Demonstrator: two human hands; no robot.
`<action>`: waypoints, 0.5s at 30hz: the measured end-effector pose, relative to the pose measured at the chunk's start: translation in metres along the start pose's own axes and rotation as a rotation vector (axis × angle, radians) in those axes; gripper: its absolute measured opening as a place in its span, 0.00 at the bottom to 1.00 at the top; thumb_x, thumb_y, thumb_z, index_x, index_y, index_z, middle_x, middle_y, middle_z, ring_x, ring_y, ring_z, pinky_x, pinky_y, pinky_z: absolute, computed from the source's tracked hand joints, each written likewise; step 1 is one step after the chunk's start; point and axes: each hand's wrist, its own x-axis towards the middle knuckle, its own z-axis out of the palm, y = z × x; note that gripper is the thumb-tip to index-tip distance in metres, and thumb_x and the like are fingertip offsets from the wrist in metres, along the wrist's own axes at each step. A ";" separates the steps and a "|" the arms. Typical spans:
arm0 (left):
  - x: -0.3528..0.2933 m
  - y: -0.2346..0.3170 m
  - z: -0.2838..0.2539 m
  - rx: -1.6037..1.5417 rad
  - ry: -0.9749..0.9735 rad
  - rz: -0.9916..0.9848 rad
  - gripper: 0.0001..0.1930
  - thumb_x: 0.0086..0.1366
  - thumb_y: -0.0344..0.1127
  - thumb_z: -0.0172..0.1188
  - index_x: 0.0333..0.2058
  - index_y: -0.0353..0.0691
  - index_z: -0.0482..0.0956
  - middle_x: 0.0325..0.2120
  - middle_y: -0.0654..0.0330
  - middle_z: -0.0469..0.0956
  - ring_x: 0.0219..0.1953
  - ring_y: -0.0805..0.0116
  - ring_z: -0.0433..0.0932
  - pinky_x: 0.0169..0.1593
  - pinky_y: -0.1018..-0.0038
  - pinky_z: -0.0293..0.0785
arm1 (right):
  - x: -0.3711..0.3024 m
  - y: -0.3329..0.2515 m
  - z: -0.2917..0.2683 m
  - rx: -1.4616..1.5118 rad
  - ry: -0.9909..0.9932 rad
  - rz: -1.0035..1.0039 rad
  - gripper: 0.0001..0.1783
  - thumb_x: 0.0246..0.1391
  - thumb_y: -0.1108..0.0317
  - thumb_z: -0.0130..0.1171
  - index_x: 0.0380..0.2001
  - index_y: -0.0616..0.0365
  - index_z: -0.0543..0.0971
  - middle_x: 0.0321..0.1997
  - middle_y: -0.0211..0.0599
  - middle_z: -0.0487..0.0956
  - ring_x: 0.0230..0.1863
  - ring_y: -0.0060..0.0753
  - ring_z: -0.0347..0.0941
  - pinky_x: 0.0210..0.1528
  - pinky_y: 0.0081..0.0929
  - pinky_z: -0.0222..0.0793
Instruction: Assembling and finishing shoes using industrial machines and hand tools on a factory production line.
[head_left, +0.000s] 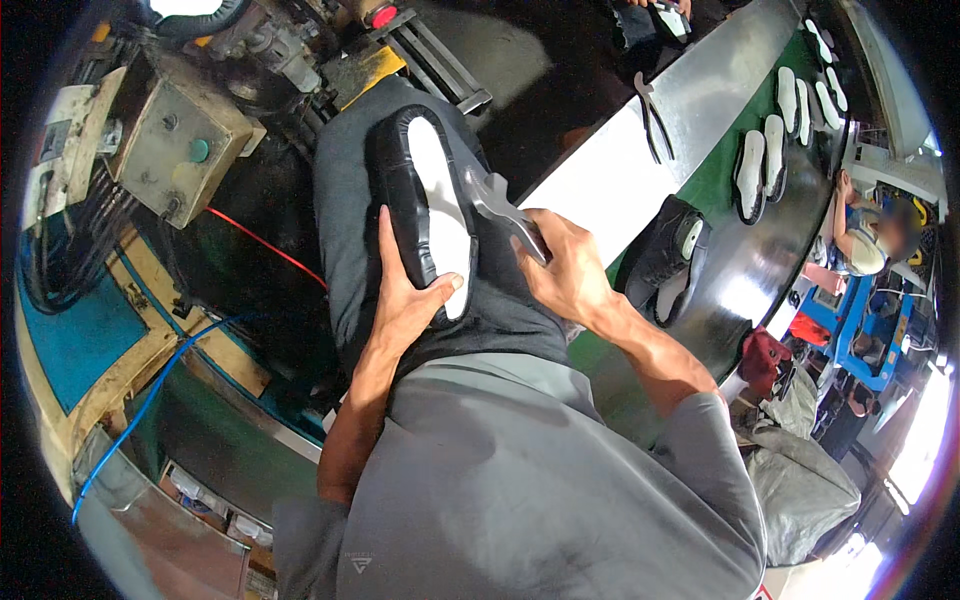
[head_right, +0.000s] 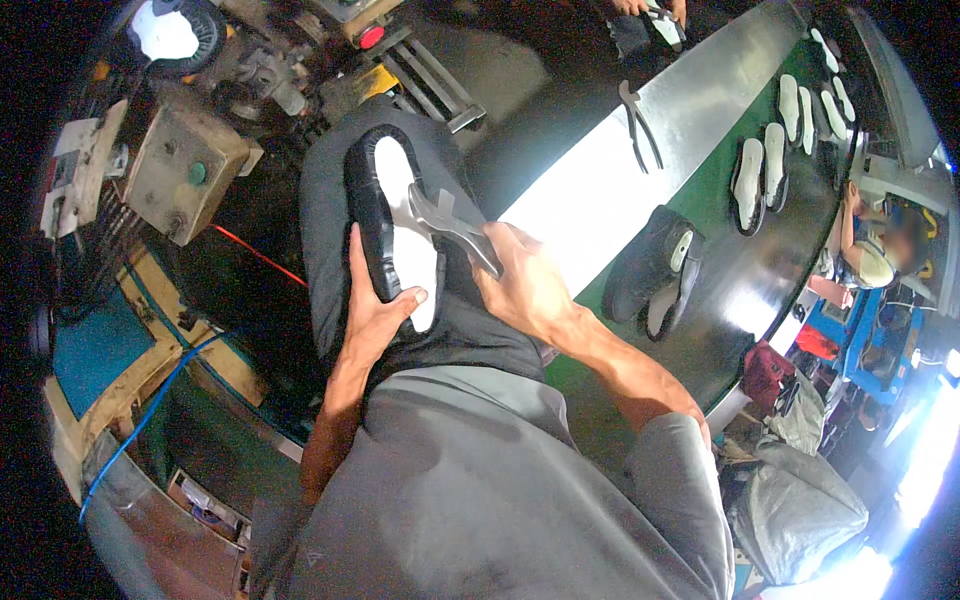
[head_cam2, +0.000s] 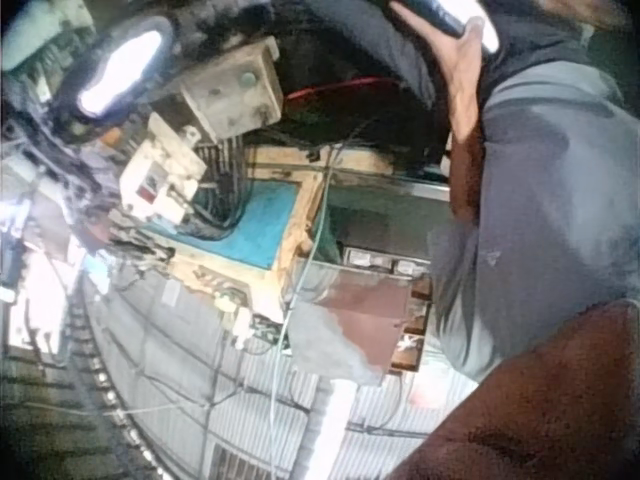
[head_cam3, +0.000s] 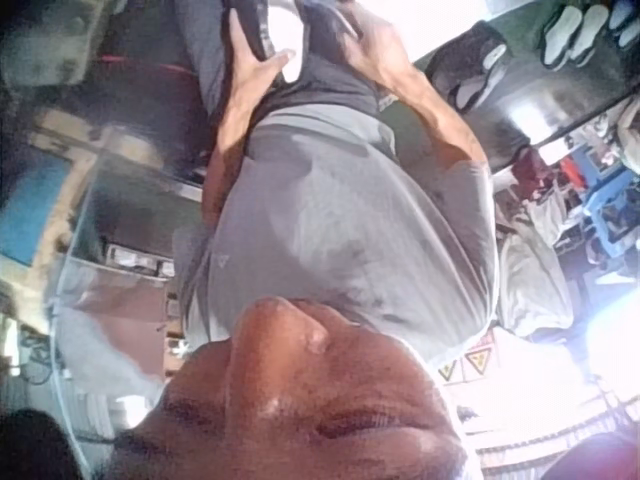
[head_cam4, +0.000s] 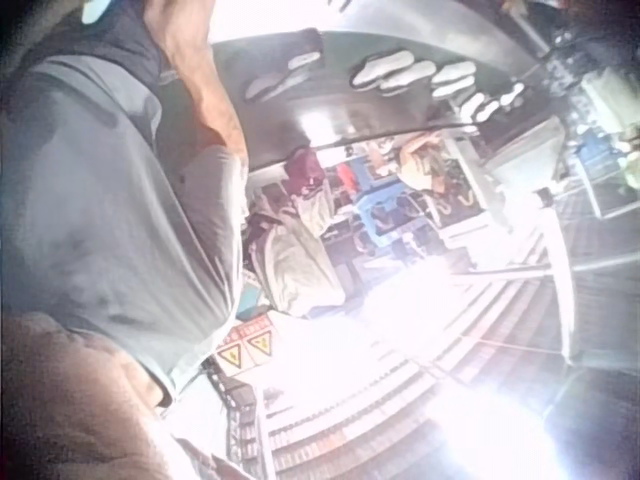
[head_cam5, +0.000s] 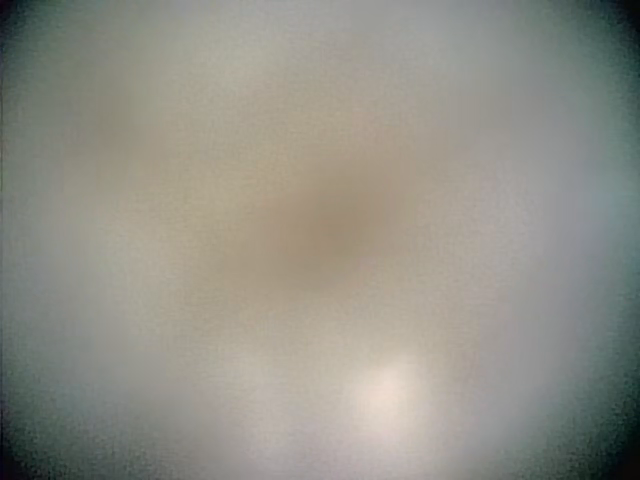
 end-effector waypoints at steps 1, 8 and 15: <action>0.000 -0.008 -0.002 0.035 -0.012 0.033 0.65 0.56 0.21 0.74 0.82 0.37 0.34 0.78 0.38 0.50 0.78 0.49 0.56 0.77 0.61 0.61 | -0.001 -0.009 -0.002 0.028 0.058 -0.036 0.16 0.58 0.74 0.68 0.47 0.67 0.79 0.33 0.54 0.82 0.31 0.53 0.82 0.35 0.44 0.77; -0.007 -0.003 -0.013 -0.313 -0.071 -0.041 0.61 0.58 0.16 0.68 0.83 0.43 0.38 0.79 0.45 0.53 0.77 0.52 0.61 0.76 0.62 0.62 | -0.005 0.033 0.038 -0.433 -0.398 -0.161 0.18 0.55 0.71 0.65 0.48 0.63 0.74 0.40 0.57 0.83 0.35 0.62 0.84 0.37 0.56 0.80; -0.010 -0.002 -0.016 -0.684 -0.089 -0.051 0.52 0.63 0.18 0.60 0.83 0.45 0.45 0.76 0.50 0.62 0.76 0.50 0.65 0.77 0.54 0.64 | -0.014 0.012 0.025 0.055 0.195 0.207 0.09 0.57 0.77 0.60 0.41 0.66 0.75 0.33 0.61 0.82 0.35 0.62 0.83 0.39 0.50 0.78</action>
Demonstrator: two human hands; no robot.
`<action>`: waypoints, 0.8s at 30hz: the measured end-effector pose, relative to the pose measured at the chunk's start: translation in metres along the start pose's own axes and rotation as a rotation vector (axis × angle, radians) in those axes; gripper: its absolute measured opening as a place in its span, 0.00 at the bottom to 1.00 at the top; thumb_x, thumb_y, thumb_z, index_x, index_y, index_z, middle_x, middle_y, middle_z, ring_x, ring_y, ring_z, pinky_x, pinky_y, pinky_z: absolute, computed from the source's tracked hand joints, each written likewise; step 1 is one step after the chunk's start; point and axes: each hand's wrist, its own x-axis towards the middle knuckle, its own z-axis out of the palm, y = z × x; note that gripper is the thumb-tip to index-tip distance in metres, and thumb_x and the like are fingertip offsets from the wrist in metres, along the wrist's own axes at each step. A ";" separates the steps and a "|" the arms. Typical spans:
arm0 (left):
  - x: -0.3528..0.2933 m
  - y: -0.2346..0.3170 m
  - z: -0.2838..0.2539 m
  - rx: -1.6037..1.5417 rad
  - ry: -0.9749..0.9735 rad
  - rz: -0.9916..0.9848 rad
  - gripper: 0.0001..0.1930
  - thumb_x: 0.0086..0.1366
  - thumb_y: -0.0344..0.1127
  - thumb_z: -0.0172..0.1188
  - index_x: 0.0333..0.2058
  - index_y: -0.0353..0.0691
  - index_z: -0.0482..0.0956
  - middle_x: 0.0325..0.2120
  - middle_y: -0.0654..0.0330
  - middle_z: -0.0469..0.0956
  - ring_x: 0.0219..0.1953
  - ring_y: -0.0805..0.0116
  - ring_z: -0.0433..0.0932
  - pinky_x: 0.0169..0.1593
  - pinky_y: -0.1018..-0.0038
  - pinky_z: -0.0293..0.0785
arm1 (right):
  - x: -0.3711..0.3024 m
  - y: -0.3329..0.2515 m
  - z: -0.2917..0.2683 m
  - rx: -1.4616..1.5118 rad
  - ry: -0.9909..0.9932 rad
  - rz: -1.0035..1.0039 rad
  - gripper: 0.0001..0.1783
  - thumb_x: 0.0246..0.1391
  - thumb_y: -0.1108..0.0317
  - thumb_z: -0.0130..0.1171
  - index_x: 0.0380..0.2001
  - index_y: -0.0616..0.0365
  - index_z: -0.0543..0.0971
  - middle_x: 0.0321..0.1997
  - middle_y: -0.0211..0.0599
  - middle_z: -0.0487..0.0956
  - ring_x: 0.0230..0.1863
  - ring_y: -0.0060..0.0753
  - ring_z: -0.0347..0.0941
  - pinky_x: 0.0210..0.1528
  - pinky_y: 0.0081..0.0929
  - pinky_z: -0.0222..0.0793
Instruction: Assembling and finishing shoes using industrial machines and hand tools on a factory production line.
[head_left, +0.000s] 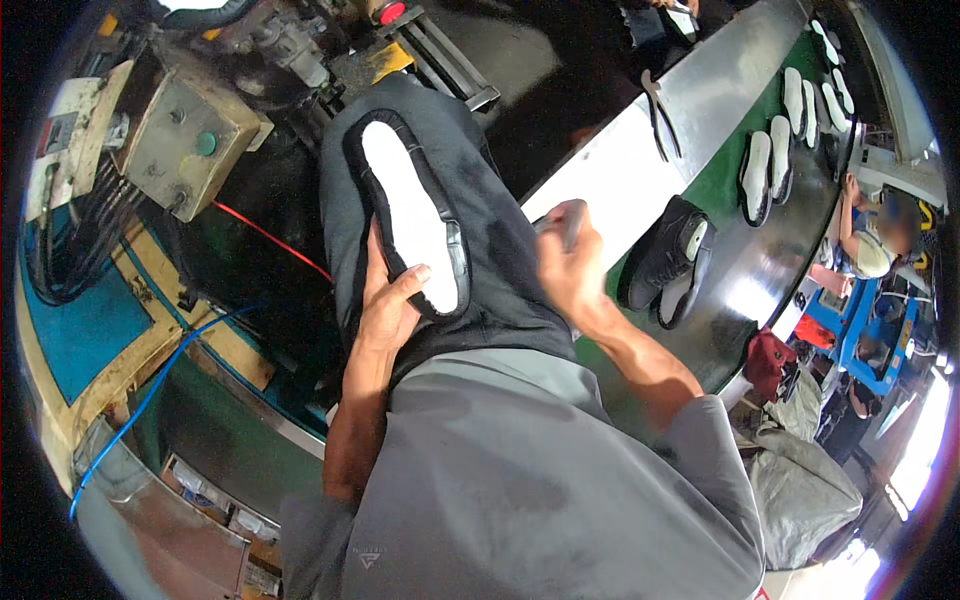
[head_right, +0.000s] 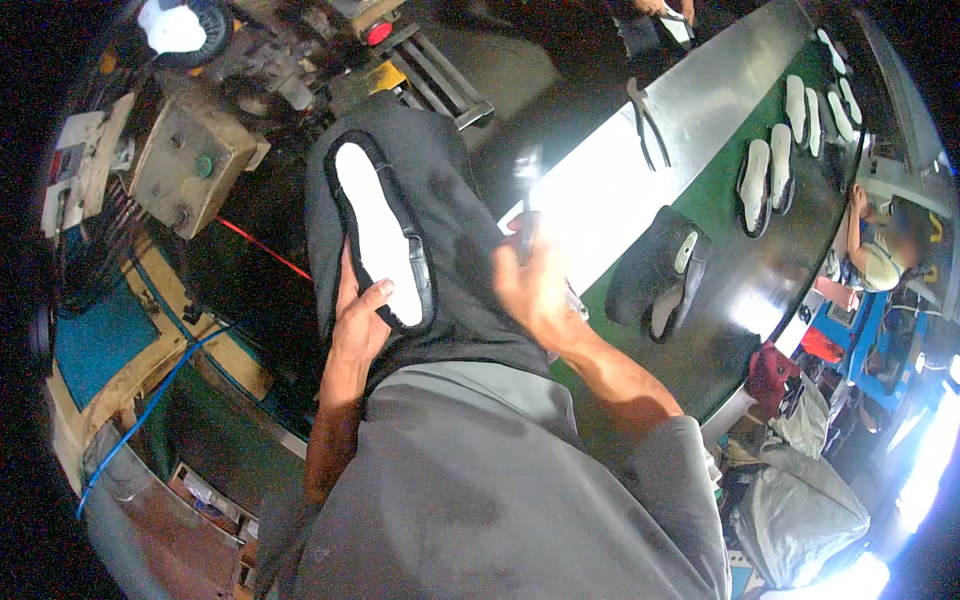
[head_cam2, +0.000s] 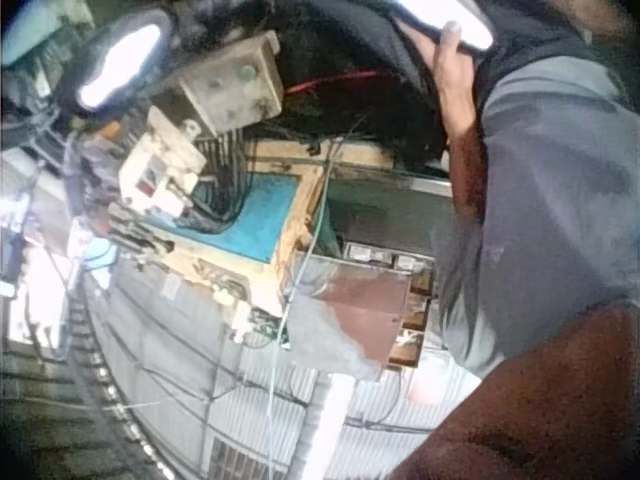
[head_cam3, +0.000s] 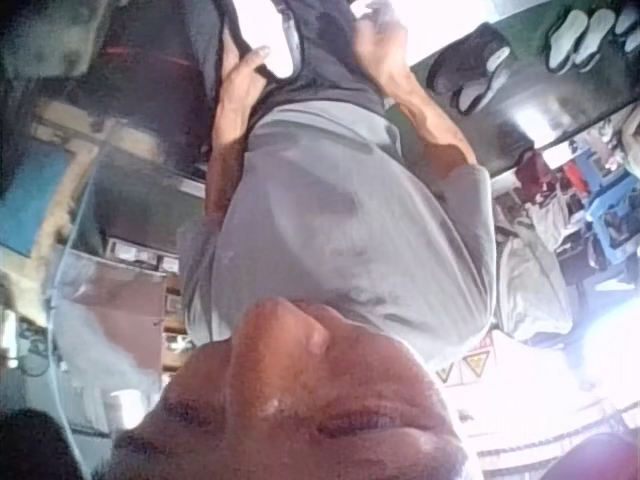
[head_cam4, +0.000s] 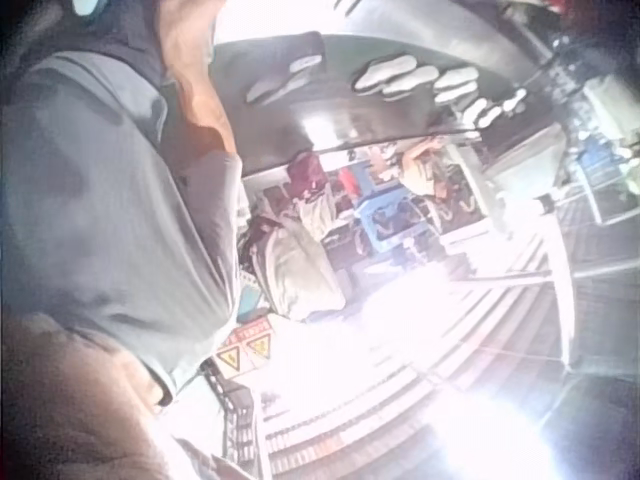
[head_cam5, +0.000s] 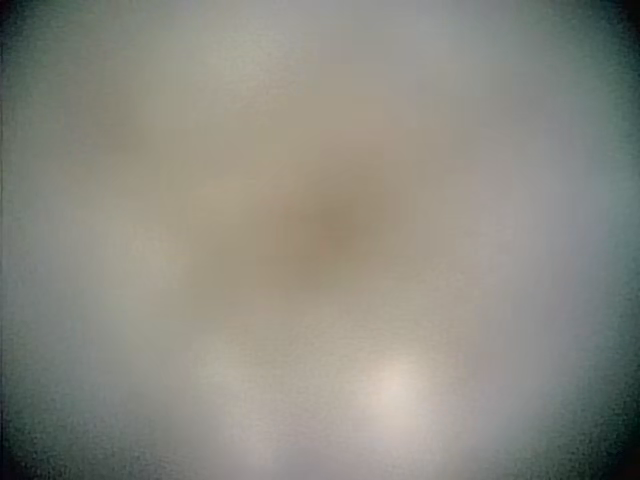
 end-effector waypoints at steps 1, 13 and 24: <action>0.002 -0.002 -0.001 0.007 -0.011 -0.003 0.52 0.63 0.18 0.60 0.83 0.45 0.45 0.76 0.50 0.62 0.76 0.50 0.65 0.77 0.54 0.64 | 0.001 0.003 0.013 -0.187 -0.066 -0.188 0.08 0.57 0.76 0.60 0.39 0.66 0.74 0.32 0.61 0.82 0.35 0.62 0.83 0.38 0.51 0.78; 0.003 -0.020 -0.018 -0.187 -0.051 0.042 0.46 0.66 0.24 0.64 0.80 0.48 0.54 0.70 0.54 0.69 0.72 0.53 0.69 0.75 0.53 0.68 | -0.015 -0.009 0.022 0.096 -0.272 0.016 0.16 0.71 0.61 0.65 0.46 0.65 0.81 0.36 0.57 0.85 0.40 0.43 0.84 0.45 0.43 0.77; -0.016 0.013 0.001 0.550 -0.185 -0.320 0.36 0.75 0.41 0.69 0.72 0.32 0.64 0.49 0.49 0.85 0.53 0.63 0.84 0.61 0.57 0.81 | 0.024 0.003 -0.041 0.202 -0.543 -0.006 0.34 0.68 0.55 0.70 0.66 0.67 0.73 0.52 0.58 0.84 0.55 0.44 0.82 0.60 0.42 0.76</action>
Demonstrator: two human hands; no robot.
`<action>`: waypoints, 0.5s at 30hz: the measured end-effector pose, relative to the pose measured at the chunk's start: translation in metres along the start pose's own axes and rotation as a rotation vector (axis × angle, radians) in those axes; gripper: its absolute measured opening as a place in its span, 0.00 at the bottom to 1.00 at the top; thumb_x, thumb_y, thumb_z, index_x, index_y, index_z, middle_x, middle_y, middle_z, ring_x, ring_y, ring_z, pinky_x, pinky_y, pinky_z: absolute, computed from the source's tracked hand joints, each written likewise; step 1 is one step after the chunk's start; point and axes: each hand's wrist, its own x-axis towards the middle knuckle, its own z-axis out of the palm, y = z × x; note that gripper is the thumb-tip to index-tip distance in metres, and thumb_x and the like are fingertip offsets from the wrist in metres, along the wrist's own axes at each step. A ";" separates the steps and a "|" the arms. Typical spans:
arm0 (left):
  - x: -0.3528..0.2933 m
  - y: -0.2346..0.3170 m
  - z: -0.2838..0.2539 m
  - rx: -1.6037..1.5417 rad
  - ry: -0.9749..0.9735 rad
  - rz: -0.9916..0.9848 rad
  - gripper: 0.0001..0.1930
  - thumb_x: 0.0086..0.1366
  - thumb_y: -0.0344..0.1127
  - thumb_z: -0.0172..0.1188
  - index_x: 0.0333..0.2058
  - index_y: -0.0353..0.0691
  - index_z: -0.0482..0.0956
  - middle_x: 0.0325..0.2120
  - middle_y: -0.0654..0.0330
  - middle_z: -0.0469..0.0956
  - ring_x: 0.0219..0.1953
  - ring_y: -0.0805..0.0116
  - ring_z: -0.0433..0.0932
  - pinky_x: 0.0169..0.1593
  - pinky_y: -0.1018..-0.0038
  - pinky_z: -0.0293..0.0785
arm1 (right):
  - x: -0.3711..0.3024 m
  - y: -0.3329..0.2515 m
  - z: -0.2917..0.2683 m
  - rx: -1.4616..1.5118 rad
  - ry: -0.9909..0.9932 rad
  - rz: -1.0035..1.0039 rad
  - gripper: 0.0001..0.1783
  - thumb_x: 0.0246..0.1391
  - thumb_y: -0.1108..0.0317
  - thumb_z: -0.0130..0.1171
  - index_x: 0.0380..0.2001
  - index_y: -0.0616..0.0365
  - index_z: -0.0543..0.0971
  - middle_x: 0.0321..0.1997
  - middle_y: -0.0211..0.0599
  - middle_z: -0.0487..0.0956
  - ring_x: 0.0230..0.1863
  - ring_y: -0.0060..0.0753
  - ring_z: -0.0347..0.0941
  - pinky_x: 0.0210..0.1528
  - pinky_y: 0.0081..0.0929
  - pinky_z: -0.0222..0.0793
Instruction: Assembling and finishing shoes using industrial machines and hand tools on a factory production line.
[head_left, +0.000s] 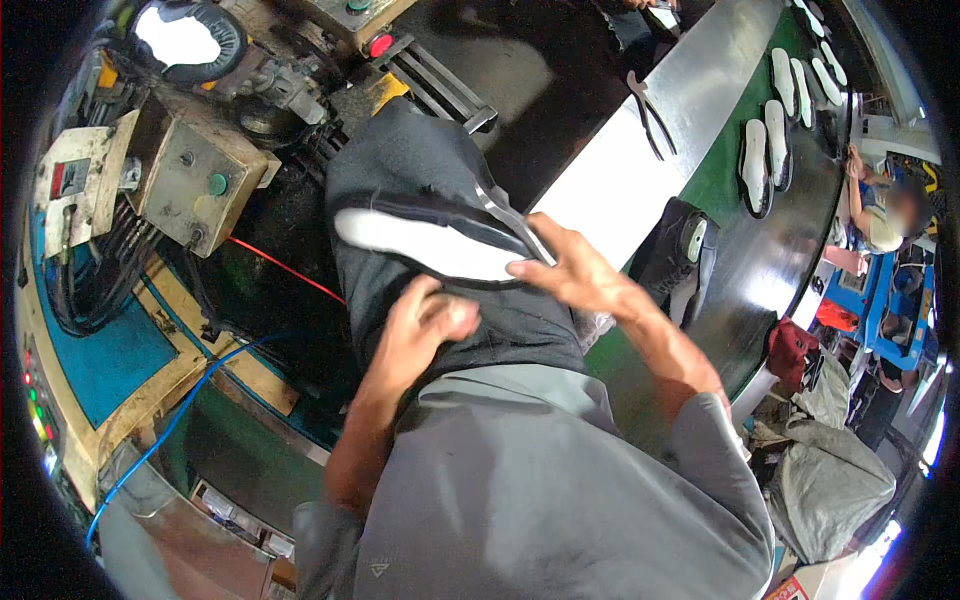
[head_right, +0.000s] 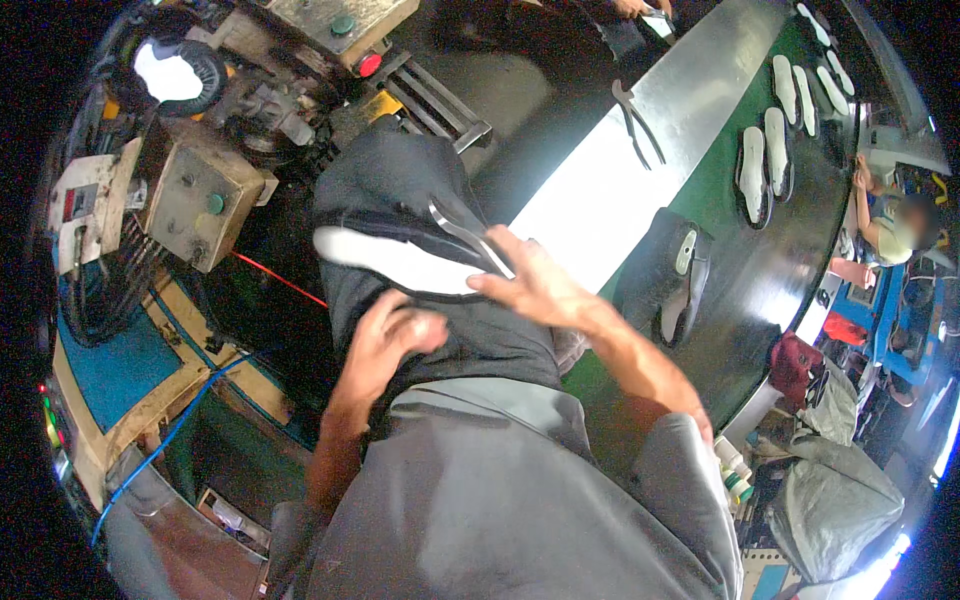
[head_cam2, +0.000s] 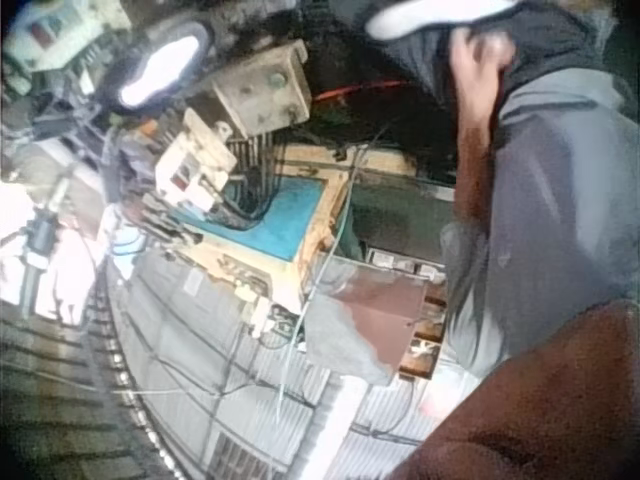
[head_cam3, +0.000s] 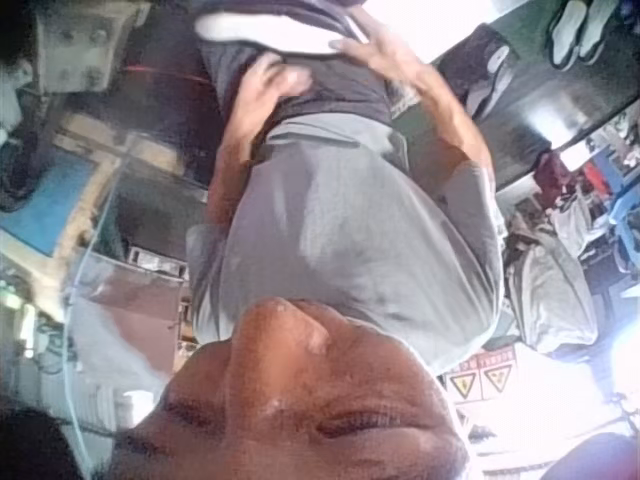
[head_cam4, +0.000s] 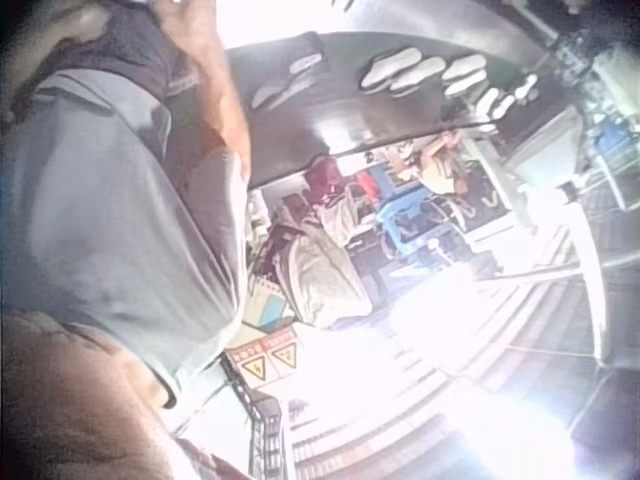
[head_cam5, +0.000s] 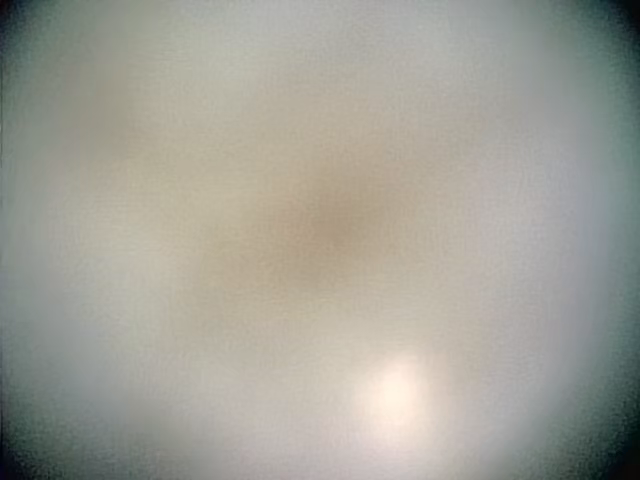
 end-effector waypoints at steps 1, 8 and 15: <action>-0.015 0.019 0.000 0.112 0.037 -0.077 0.34 0.69 0.36 0.74 0.69 0.31 0.70 0.43 0.51 0.87 0.55 0.58 0.85 0.61 0.56 0.81 | 0.000 0.014 -0.018 -0.155 0.009 -0.078 0.30 0.69 0.57 0.69 0.65 0.65 0.75 0.53 0.55 0.85 0.56 0.45 0.82 0.62 0.43 0.76; 0.089 0.123 -0.017 1.126 -0.328 0.317 0.52 0.54 0.37 0.80 0.76 0.38 0.64 0.73 0.40 0.69 0.74 0.44 0.69 0.76 0.59 0.64 | 0.022 0.063 -0.028 -0.221 0.270 -0.213 0.24 0.71 0.57 0.66 0.57 0.67 0.80 0.51 0.53 0.86 0.52 0.46 0.84 0.56 0.43 0.77; 0.089 0.125 -0.011 1.198 -0.121 0.228 0.50 0.55 0.45 0.81 0.73 0.33 0.68 0.68 0.37 0.74 0.70 0.39 0.73 0.70 0.57 0.70 | -0.043 0.017 -0.010 0.197 0.215 0.192 0.22 0.79 0.52 0.55 0.48 0.64 0.83 0.29 0.36 0.83 0.30 0.28 0.78 0.41 0.33 0.76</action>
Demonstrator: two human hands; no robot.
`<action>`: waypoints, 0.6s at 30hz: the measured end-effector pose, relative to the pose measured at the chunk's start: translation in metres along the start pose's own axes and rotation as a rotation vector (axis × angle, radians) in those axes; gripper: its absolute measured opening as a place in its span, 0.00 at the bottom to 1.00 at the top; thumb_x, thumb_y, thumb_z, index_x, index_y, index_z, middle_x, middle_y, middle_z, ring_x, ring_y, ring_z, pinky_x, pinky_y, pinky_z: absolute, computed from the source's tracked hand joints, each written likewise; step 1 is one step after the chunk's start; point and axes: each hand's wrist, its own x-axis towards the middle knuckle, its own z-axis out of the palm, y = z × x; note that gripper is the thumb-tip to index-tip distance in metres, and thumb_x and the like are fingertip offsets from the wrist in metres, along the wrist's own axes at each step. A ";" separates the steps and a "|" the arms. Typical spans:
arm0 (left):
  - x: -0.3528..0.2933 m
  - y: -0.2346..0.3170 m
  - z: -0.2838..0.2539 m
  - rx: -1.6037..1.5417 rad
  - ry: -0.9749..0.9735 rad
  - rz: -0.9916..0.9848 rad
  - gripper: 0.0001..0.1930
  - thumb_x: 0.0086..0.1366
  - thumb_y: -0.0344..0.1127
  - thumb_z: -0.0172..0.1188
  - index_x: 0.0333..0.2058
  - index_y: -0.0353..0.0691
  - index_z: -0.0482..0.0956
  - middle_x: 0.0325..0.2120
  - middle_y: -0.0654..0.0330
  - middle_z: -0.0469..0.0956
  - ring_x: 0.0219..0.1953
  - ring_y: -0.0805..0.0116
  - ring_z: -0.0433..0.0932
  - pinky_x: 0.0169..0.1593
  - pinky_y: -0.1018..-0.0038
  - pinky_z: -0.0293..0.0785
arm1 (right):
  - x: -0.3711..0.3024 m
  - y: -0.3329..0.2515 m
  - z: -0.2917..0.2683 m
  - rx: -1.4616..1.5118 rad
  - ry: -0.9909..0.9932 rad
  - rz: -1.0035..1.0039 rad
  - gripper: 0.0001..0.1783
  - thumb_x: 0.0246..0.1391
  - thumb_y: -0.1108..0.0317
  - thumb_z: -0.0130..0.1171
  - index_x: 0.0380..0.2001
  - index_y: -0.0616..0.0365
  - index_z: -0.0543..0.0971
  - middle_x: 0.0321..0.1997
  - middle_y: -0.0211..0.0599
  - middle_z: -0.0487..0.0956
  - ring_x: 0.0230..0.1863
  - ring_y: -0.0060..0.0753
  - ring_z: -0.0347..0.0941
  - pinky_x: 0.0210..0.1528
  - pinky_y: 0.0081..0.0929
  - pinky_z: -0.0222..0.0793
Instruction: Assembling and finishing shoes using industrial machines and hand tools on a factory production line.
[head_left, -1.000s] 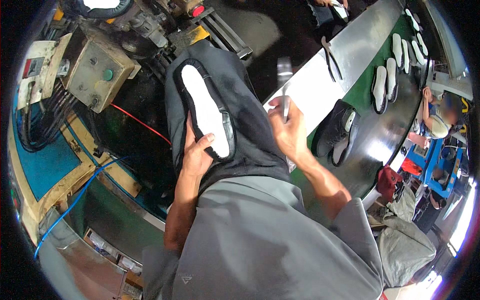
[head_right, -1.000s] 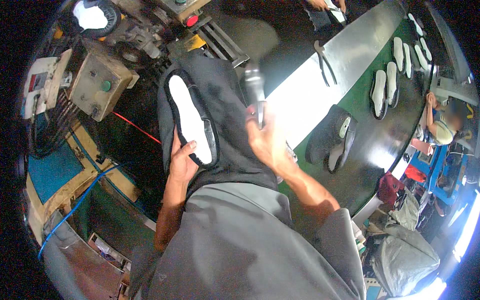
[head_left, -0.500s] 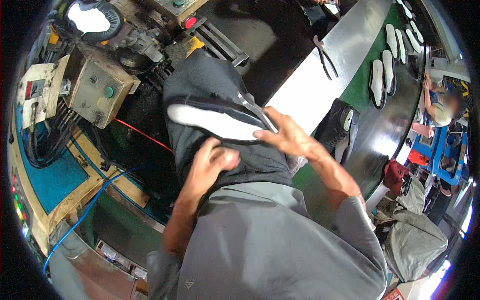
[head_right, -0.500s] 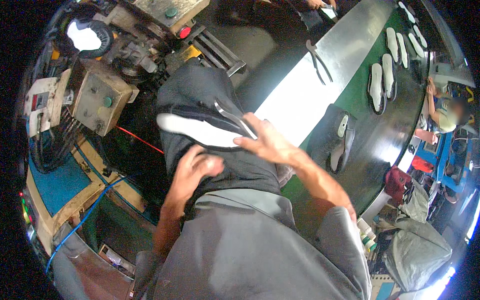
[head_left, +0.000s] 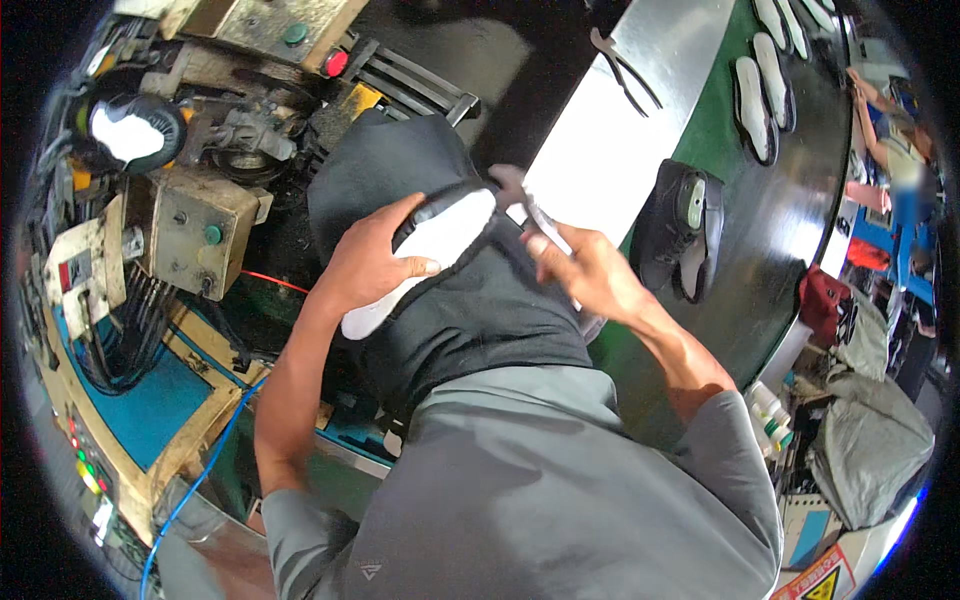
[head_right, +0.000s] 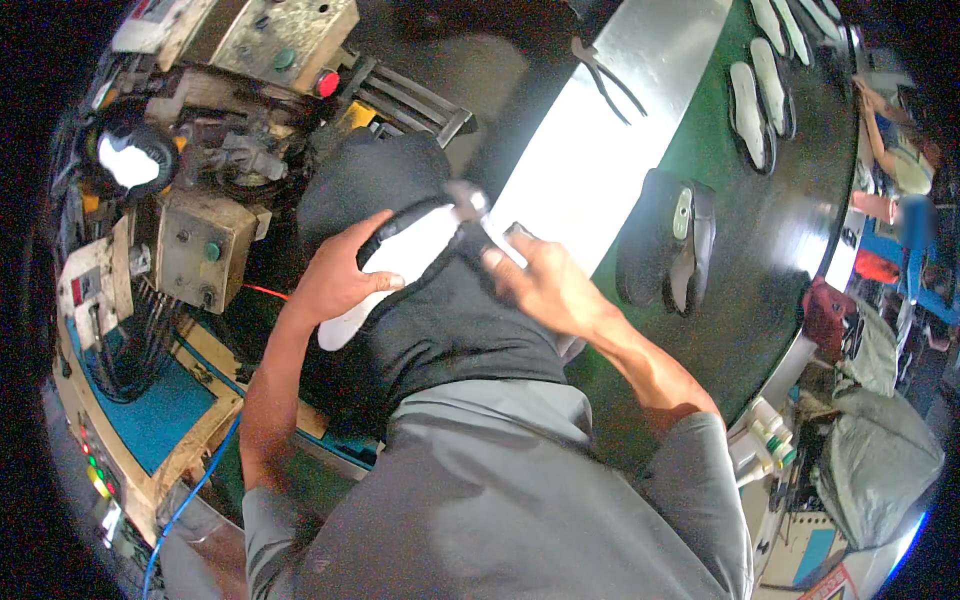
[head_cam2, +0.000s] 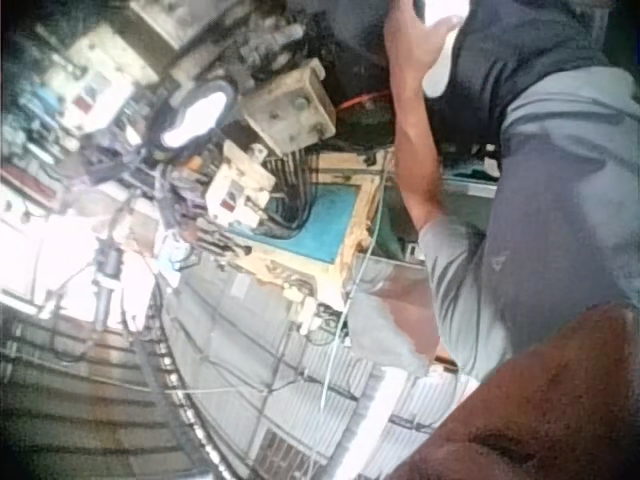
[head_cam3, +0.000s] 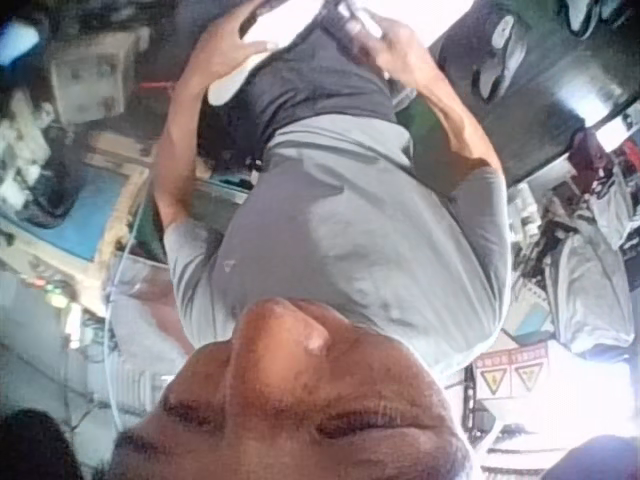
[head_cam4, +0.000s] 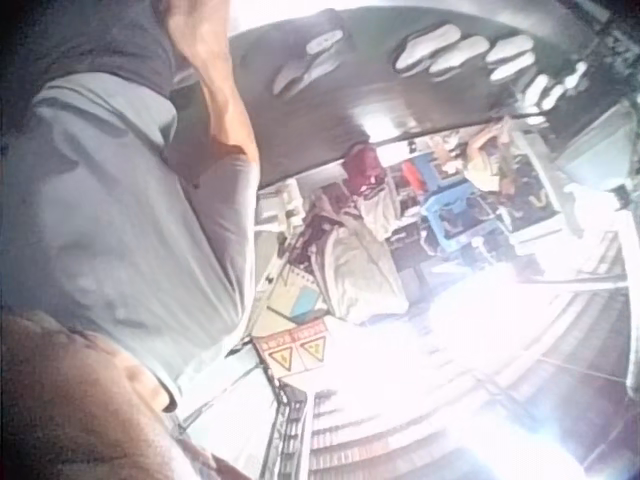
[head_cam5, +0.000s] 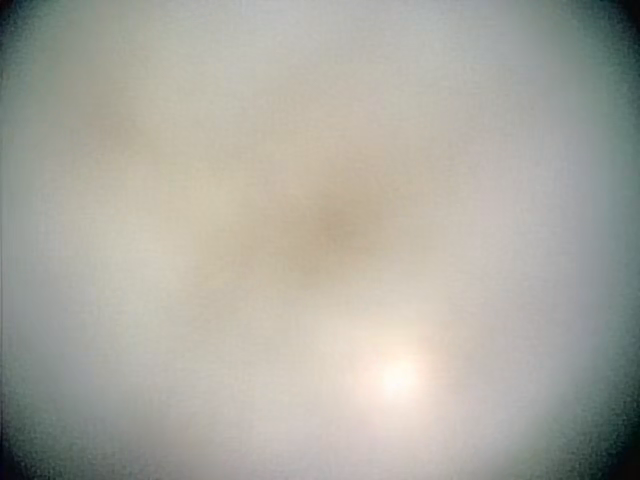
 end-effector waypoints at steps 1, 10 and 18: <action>0.002 0.004 0.005 0.015 0.036 -0.037 0.50 0.56 0.46 0.81 0.73 0.32 0.67 0.67 0.37 0.74 0.69 0.39 0.73 0.70 0.56 0.71 | -0.004 0.000 0.006 -0.008 -0.071 -0.013 0.22 0.79 0.53 0.55 0.46 0.64 0.82 0.30 0.36 0.84 0.31 0.28 0.79 0.40 0.33 0.77; -0.019 -0.013 0.050 -0.274 0.139 0.046 0.50 0.61 0.33 0.79 0.76 0.31 0.60 0.67 0.40 0.73 0.70 0.53 0.73 0.73 0.61 0.66 | 0.008 -0.014 0.032 0.102 -0.411 0.055 0.21 0.79 0.58 0.53 0.40 0.71 0.77 0.30 0.44 0.82 0.30 0.35 0.83 0.35 0.41 0.82; -0.028 -0.023 0.062 -0.286 0.234 0.031 0.46 0.66 0.28 0.75 0.77 0.30 0.57 0.68 0.39 0.73 0.69 0.59 0.73 0.70 0.66 0.71 | 0.025 0.021 0.070 -0.261 -0.030 -0.474 0.14 0.74 0.63 0.57 0.43 0.67 0.79 0.40 0.63 0.83 0.43 0.73 0.79 0.43 0.59 0.74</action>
